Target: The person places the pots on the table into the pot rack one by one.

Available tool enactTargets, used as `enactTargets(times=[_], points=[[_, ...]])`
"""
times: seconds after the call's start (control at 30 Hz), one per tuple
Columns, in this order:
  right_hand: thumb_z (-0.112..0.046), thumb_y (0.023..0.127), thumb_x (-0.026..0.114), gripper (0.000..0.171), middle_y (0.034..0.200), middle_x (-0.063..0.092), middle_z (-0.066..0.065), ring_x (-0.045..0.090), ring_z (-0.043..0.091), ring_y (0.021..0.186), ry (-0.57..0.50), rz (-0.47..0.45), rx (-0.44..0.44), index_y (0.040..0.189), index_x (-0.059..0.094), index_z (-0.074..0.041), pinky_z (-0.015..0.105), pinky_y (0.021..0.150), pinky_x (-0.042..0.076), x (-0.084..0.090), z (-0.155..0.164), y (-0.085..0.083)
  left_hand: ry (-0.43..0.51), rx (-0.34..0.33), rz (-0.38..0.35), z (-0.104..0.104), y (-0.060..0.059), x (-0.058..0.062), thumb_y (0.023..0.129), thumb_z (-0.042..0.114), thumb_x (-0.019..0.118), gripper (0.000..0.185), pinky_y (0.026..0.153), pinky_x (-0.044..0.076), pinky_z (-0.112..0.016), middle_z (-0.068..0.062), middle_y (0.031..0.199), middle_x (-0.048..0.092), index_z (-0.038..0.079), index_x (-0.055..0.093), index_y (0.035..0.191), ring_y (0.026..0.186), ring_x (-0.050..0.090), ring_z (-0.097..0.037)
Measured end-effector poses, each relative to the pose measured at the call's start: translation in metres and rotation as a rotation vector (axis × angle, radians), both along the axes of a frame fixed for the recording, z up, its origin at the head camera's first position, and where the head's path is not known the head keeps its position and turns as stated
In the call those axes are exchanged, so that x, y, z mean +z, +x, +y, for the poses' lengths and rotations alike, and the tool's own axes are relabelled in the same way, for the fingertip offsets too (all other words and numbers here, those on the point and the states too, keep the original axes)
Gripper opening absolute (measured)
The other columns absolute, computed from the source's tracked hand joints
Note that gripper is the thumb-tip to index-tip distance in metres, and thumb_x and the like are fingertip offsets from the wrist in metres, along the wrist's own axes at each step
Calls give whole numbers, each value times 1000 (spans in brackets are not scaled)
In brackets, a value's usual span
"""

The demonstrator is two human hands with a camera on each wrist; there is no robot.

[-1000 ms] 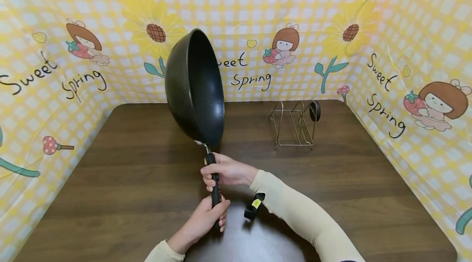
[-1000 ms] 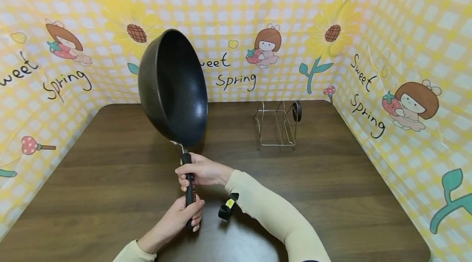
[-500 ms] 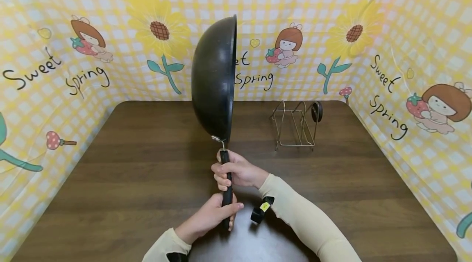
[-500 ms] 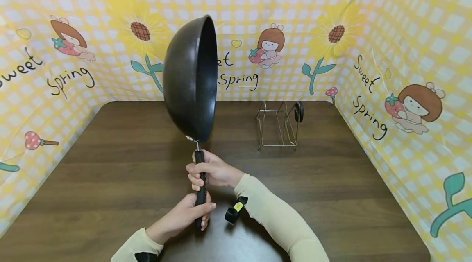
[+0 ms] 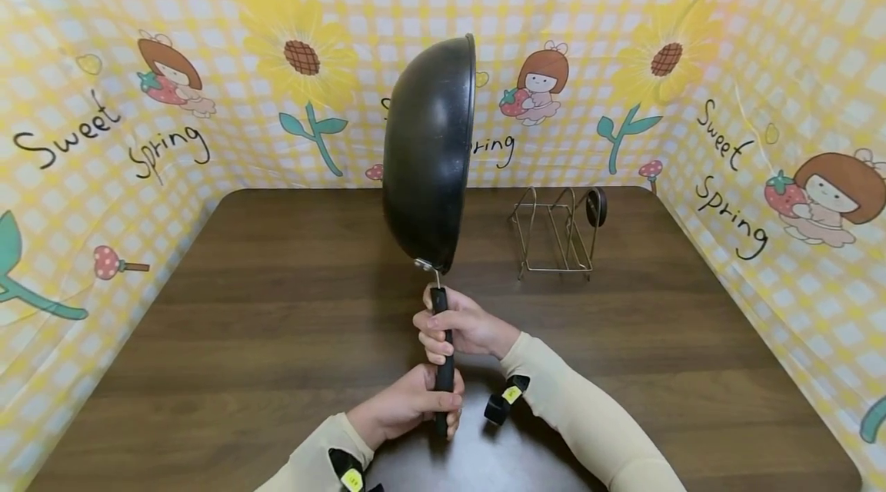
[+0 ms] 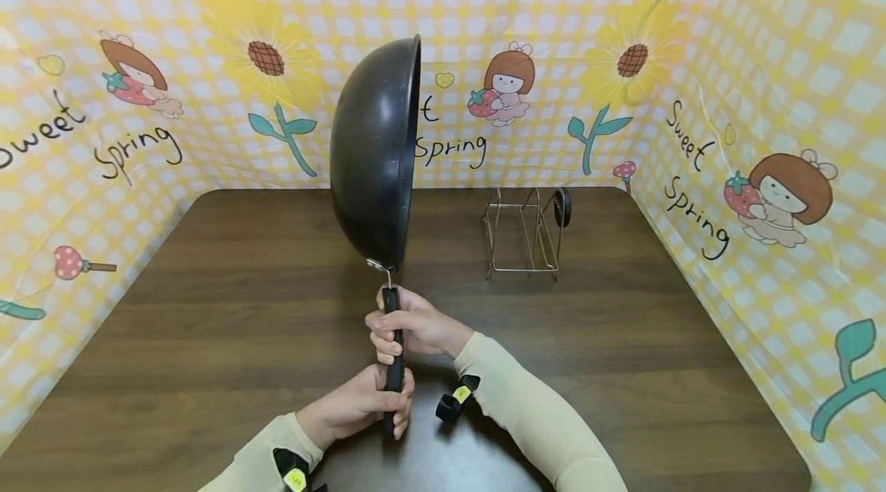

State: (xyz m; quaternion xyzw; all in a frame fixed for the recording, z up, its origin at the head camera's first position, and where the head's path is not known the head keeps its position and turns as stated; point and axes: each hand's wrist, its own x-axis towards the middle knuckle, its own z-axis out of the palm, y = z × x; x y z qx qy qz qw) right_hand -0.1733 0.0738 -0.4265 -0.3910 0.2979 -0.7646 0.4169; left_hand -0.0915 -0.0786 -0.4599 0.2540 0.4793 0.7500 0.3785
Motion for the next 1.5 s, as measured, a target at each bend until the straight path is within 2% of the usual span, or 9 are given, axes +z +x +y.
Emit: enactTargets(times=[0.17,0.3,0.47,0.67,0.9,1.13,1.37,1.5], points=[[-1,97,44,17,70,42,-2,46,7,58,-2,12,-15,93,39,-17,23,61,48,1,7,0,-29,-44,-9,2,-4,0,95,26,69,23,69,54,-27,6,74,60,11,52,95,68,62,-10],[-3,98,48,17,70,41,-2,46,7,57,-5,15,-15,94,38,-17,24,61,48,3,12,0,-59,-54,23,6,-9,1,91,26,74,25,68,55,-27,4,73,61,10,54,91,66,64,-11],[-5,99,49,17,71,41,-3,48,7,59,-12,30,-12,94,38,-16,23,62,49,8,19,-3,-53,-70,58,13,-15,4,87,32,79,30,68,55,-26,5,71,63,12,56,88,65,66,-10],[-6,101,48,15,72,41,-2,49,6,61,-33,38,-13,95,40,-16,22,63,49,14,25,-8,-50,-95,70,21,-25,8,87,30,79,28,68,56,-28,5,70,63,12,58,85,65,66,-10],[-4,102,48,13,72,40,0,50,7,61,-90,18,-19,97,40,-13,22,64,50,16,32,-12,-61,-87,70,30,-32,14,89,18,74,19,65,56,-28,3,69,64,12,57,85,63,67,-12],[-5,103,47,11,72,37,1,51,7,61,-104,44,-33,99,39,-12,22,65,51,22,42,-18,-36,-95,97,43,-39,14,87,26,77,25,66,57,-30,5,69,64,12,56,86,63,67,-13],[-2,103,44,11,71,32,4,50,9,61,-139,32,-20,98,39,-10,22,65,51,27,54,-24,-43,-72,92,57,-43,23,90,8,64,10,63,56,-29,2,67,63,9,56,85,60,66,-14],[0,103,43,12,71,31,4,46,10,59,-140,40,-26,98,39,-10,22,65,50,28,60,-26,-46,-73,100,64,-45,25,90,2,58,9,63,56,-30,2,66,63,8,54,86,59,65,-15]])
